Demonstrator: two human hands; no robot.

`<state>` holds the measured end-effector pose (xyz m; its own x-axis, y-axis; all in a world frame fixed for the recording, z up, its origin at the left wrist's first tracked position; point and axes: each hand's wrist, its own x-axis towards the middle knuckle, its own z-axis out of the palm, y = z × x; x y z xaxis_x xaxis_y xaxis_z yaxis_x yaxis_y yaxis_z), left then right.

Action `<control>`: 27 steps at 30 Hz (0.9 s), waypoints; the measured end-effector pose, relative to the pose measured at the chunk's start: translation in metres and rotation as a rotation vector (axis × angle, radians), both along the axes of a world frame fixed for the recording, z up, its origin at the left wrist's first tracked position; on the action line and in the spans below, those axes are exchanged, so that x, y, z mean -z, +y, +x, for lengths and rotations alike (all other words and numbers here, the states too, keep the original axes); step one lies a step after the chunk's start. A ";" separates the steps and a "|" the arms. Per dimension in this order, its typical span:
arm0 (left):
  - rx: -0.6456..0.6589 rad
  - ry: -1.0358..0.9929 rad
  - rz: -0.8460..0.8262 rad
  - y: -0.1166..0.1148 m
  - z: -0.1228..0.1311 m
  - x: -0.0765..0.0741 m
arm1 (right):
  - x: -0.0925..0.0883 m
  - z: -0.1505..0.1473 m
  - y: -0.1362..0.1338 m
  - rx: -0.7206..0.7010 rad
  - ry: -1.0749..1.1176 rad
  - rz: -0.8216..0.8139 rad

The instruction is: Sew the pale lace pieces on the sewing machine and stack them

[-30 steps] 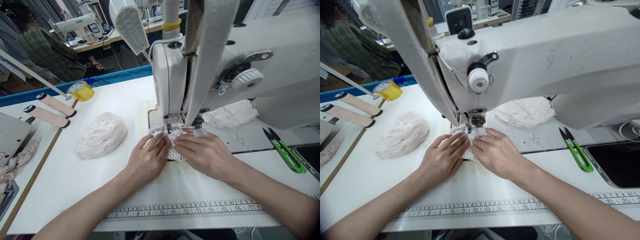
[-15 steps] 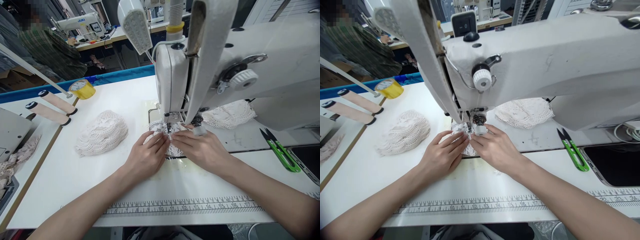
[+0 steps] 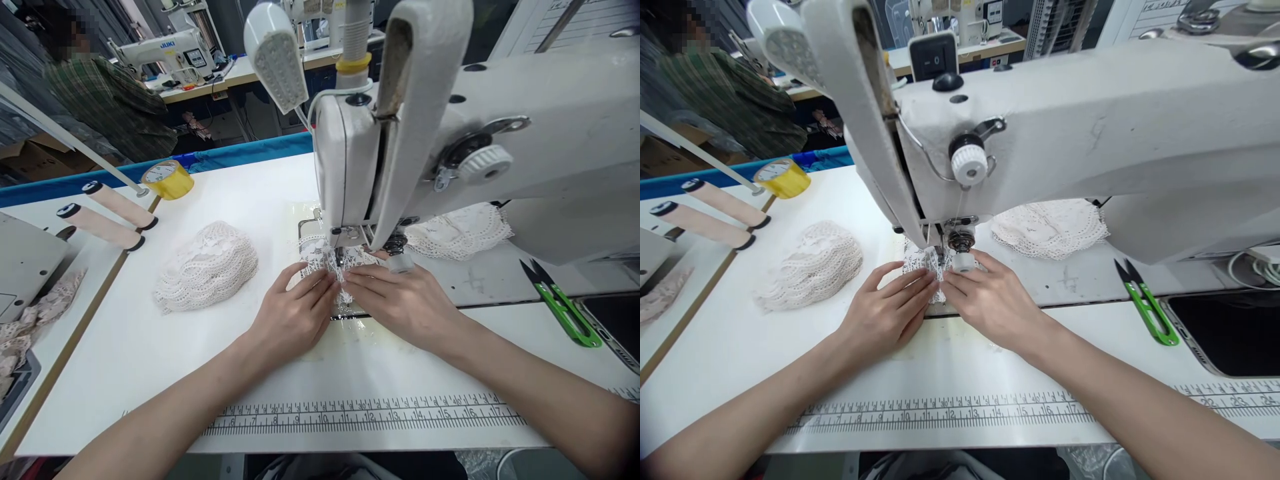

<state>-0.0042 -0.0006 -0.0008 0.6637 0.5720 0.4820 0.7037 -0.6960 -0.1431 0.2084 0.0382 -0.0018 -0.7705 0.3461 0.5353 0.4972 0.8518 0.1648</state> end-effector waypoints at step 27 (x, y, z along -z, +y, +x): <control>-0.066 -0.003 -0.004 -0.006 0.003 -0.002 | -0.003 -0.002 -0.002 0.033 0.114 -0.125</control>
<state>-0.0010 -0.0068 0.0011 0.6227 0.6165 0.4819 0.7488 -0.6483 -0.1382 0.2063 0.0364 0.0012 -0.6941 0.4397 0.5699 0.5347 0.8450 -0.0006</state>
